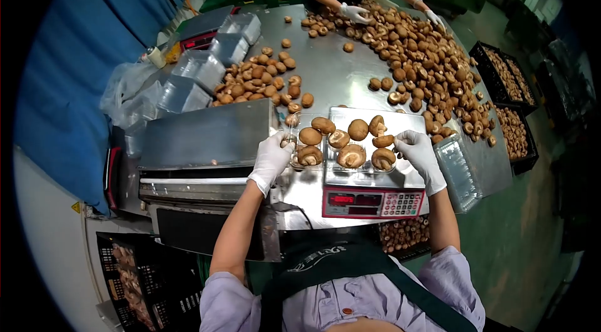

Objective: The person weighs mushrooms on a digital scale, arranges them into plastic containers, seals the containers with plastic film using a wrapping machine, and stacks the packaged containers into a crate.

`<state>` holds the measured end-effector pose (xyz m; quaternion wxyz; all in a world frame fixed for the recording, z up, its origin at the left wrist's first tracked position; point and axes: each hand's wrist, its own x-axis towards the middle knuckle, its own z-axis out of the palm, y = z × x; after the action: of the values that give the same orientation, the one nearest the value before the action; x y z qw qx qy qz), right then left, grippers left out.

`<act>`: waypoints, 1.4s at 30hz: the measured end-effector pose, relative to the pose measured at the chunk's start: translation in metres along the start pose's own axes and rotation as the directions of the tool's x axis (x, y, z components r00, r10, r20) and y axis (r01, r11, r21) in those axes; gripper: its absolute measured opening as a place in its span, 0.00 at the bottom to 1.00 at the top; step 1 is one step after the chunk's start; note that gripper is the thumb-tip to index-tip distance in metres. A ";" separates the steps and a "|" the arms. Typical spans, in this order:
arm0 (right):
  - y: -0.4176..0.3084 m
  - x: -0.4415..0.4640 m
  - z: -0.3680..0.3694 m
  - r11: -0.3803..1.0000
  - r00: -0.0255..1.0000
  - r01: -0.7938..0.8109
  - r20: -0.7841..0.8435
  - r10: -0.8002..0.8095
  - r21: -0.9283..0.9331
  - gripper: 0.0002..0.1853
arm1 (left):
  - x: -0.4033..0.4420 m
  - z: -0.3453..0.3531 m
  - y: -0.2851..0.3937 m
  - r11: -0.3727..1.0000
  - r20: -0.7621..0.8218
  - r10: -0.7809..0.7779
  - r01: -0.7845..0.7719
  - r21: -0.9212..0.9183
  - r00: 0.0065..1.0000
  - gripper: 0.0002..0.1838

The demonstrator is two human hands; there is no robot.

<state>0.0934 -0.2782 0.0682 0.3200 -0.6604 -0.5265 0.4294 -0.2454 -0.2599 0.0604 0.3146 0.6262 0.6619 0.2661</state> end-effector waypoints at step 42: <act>-0.233 0.004 0.423 0.690 0.796 0.604 0.344 -0.499 -0.398 0.16 | 0.054 -0.246 -0.235 0.816 0.056 0.549 -0.549 0.183 0.834 0.23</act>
<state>-0.3861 -0.2305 0.0905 0.2002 -0.4800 -0.8220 0.2319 -0.5860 -0.2132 0.0426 0.1632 0.8176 0.4757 0.2803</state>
